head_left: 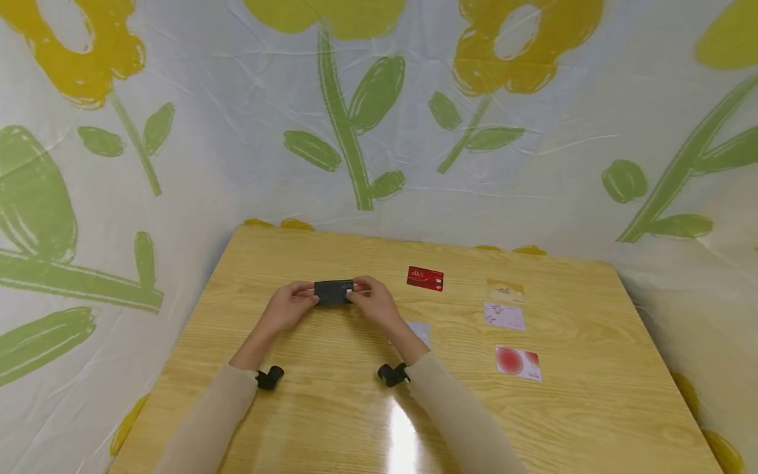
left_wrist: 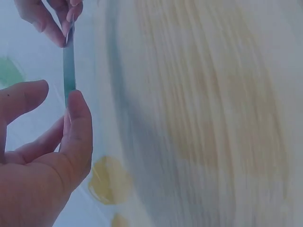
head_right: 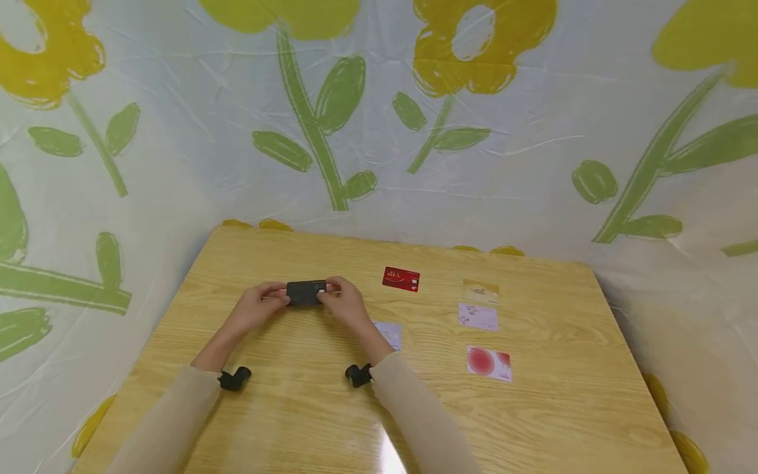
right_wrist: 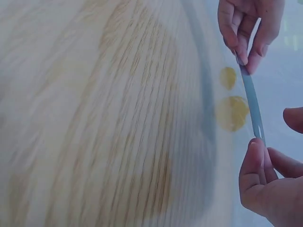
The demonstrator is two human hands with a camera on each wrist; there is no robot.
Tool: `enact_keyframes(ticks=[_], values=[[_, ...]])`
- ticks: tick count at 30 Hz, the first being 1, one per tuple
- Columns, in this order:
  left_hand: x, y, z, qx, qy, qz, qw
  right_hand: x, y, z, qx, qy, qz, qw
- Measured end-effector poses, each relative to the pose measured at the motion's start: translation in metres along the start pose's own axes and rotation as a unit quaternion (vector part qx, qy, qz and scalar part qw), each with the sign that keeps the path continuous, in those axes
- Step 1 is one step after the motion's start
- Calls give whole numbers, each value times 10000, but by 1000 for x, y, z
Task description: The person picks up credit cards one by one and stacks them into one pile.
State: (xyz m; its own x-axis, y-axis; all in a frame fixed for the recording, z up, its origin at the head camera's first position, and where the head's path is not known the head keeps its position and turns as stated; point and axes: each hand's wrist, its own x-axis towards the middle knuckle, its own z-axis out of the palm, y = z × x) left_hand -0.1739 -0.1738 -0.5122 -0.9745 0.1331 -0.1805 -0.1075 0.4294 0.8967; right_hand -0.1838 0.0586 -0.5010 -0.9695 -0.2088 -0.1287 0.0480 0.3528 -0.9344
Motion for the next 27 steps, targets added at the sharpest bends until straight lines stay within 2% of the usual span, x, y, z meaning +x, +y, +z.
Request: enact_keyframes(ticks=[7, 12, 20, 27], values=[[-9, 11, 20, -368, -108, 176, 9991, -23, 3, -19, 71, 189, 8, 9998], [-16, 18, 34, -465, -214, 344, 9981, -39, 7, -31, 117, 338, 22, 9994], [-25, 27, 60, -488, -301, 513, 9970, -64, 14, -53, 84, 596, 119, 9981], [-26, 32, 84, -465, -451, 742, 9951, -79, 27, -67, 85, 815, 196, 9964]])
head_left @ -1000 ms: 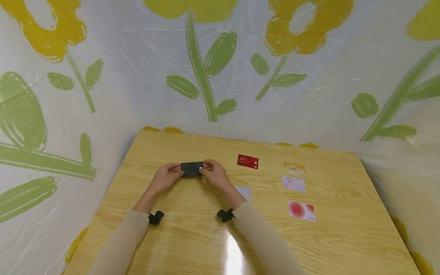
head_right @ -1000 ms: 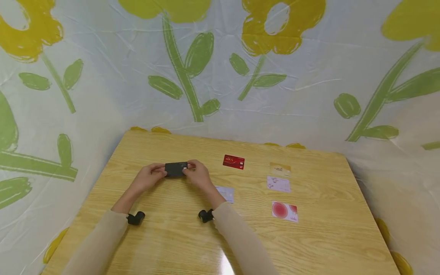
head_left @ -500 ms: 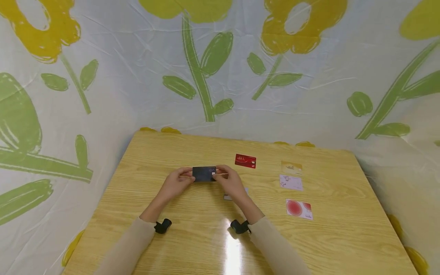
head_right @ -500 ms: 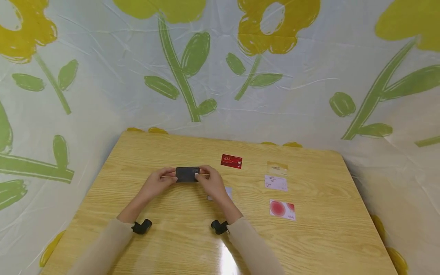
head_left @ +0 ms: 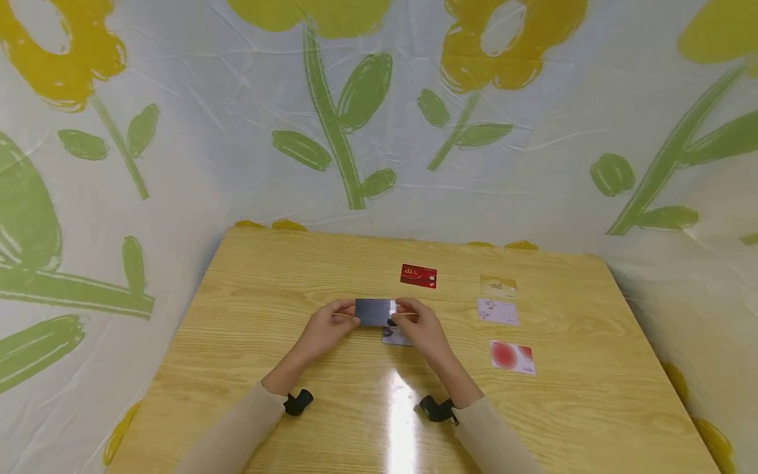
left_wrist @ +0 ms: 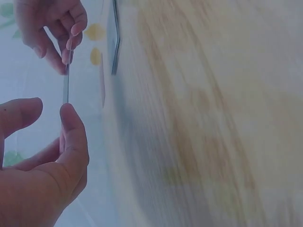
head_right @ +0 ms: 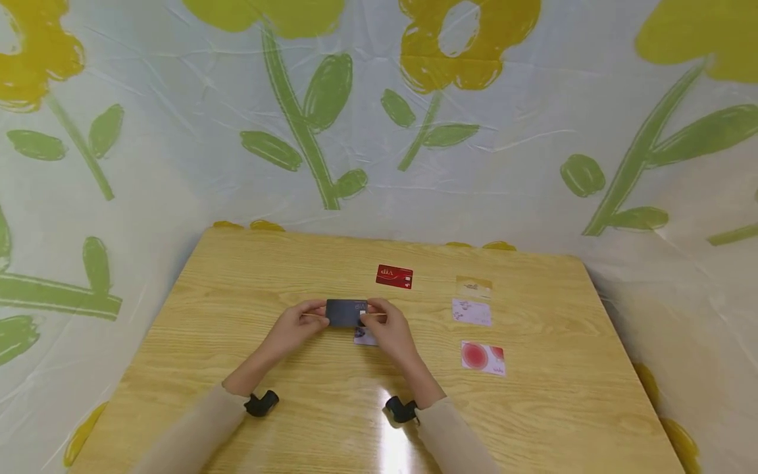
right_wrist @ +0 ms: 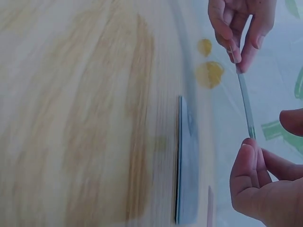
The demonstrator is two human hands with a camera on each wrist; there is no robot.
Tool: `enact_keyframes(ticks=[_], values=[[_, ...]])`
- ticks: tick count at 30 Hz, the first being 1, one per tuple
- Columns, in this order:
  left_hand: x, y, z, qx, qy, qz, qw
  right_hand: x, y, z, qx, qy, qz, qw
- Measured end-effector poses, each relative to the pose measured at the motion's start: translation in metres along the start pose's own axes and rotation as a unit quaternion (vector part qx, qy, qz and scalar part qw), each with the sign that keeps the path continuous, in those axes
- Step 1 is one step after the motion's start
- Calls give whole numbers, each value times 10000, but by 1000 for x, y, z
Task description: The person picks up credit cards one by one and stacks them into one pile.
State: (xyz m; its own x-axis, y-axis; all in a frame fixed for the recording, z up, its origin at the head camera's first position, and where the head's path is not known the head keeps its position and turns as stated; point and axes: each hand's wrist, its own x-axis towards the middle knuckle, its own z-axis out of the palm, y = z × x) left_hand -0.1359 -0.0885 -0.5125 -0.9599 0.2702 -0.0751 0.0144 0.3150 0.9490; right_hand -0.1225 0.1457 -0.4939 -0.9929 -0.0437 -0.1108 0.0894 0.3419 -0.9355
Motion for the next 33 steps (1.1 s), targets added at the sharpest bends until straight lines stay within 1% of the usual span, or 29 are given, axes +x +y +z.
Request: enact_keyframes(ticks=[6, 12, 15, 19, 25, 33], values=[[5, 2, 16, 25, -219, 142, 9997, -9, 10, -14, 16, 76, 126, 9999], [9, 3, 31, 11, -415, 180, 9990, -16, 18, -26, -163, 107, 178, 9997], [10, 2, 37, 110, -467, 236, 9986, -17, 23, -32, -250, 119, 166, 9995], [14, -2, 45, 359, -594, 361, 9969, -18, 31, -37, -332, 157, 183, 9992], [16, -6, 51, 751, -724, 453, 9935, -16, 42, -41, -290, 48, 228, 9993], [15, -5, 54, 932, -809, 381, 9916, -15, 47, -42, -338, -107, 338, 9988]])
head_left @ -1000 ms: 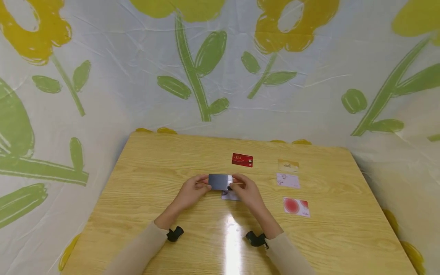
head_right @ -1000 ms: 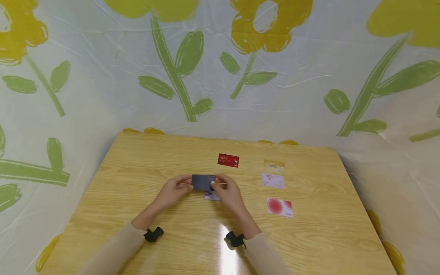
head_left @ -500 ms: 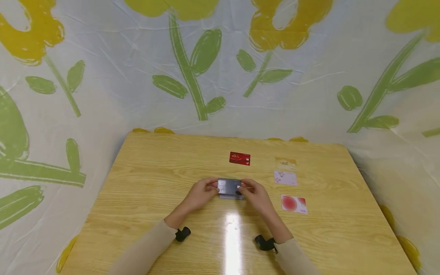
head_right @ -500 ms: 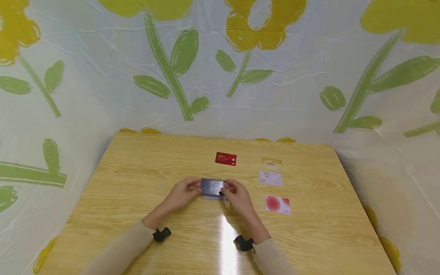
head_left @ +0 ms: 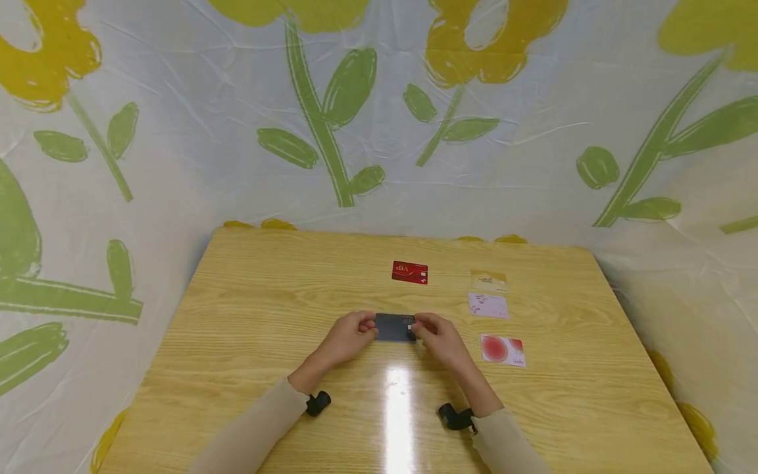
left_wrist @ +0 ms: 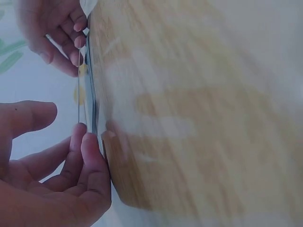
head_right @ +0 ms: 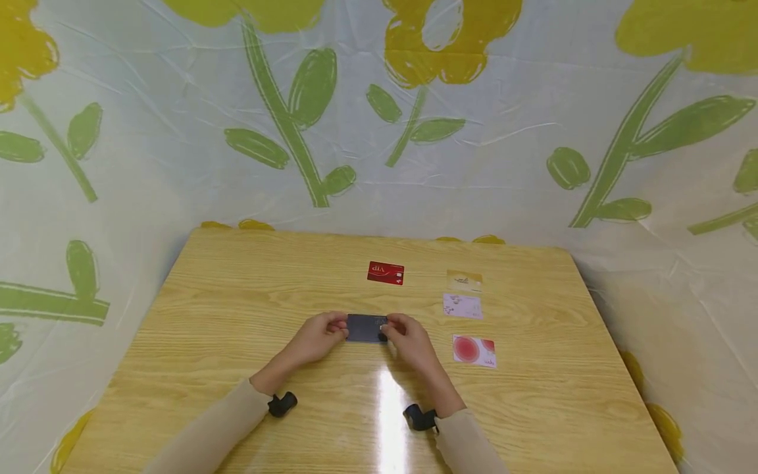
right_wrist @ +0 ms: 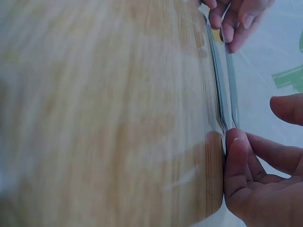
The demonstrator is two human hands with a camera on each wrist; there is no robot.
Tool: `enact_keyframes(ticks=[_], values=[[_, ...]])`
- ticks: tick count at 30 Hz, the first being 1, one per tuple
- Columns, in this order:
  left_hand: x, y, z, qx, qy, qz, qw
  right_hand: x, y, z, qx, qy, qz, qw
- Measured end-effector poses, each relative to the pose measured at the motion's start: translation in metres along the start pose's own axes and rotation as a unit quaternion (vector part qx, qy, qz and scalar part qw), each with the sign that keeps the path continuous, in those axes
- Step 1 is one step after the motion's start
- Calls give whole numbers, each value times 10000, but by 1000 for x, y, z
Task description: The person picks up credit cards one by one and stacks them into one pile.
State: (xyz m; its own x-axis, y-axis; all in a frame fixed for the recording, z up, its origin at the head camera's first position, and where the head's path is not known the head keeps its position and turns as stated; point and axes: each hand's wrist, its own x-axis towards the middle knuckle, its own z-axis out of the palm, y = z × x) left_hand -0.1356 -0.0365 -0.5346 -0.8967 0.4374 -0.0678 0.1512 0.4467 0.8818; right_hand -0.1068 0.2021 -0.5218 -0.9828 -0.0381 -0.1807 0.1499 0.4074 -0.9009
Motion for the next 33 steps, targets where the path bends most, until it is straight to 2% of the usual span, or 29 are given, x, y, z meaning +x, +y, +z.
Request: enact_keyframes(ticks=[13, 33], values=[[5, 0, 1, 138, -164, -246, 9995, -1, -5, 0, -142, -50, 6, 9999], [4, 3, -1, 253, -282, -246, 9990, 1, 1, 1, -211, -48, 34, 9998]])
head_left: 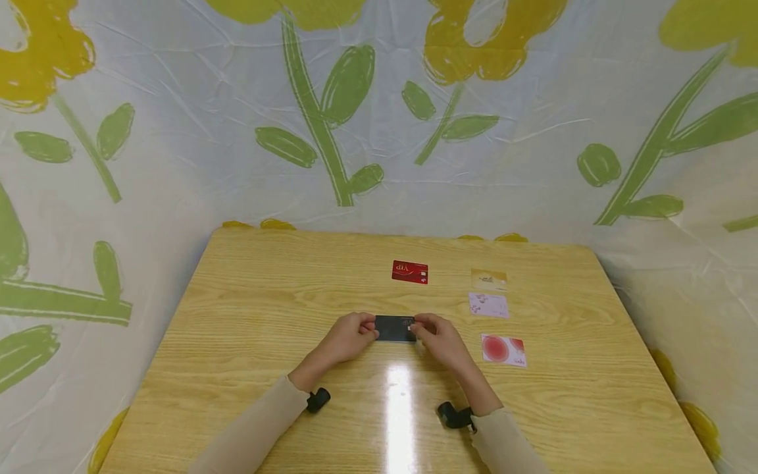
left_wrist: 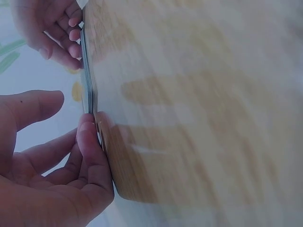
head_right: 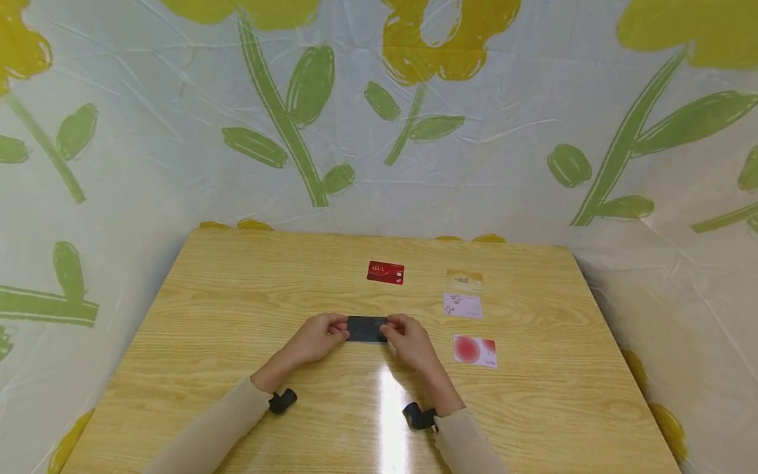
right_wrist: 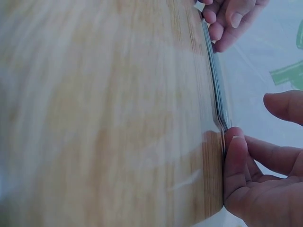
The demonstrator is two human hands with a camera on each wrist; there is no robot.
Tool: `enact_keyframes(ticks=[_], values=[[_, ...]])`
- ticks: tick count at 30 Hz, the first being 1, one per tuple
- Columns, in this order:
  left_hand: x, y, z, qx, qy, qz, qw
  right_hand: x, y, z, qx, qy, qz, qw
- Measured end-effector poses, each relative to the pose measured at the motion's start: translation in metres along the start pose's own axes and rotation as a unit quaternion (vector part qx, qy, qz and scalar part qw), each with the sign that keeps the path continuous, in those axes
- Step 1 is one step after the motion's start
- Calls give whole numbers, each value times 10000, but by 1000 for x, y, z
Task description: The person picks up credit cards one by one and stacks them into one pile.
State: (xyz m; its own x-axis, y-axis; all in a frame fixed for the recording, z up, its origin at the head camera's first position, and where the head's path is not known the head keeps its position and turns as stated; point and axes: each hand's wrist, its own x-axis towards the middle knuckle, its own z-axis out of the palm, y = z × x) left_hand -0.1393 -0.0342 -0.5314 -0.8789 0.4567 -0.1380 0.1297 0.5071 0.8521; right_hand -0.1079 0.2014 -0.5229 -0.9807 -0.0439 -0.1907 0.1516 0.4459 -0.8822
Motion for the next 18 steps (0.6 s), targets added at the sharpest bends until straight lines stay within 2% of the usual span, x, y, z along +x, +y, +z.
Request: enact_keyframes(ticks=[18], values=[[-1, -3, -3, 46, 34, 26, 10000, 0, 0, -1, 73, 28, -50, 10000]])
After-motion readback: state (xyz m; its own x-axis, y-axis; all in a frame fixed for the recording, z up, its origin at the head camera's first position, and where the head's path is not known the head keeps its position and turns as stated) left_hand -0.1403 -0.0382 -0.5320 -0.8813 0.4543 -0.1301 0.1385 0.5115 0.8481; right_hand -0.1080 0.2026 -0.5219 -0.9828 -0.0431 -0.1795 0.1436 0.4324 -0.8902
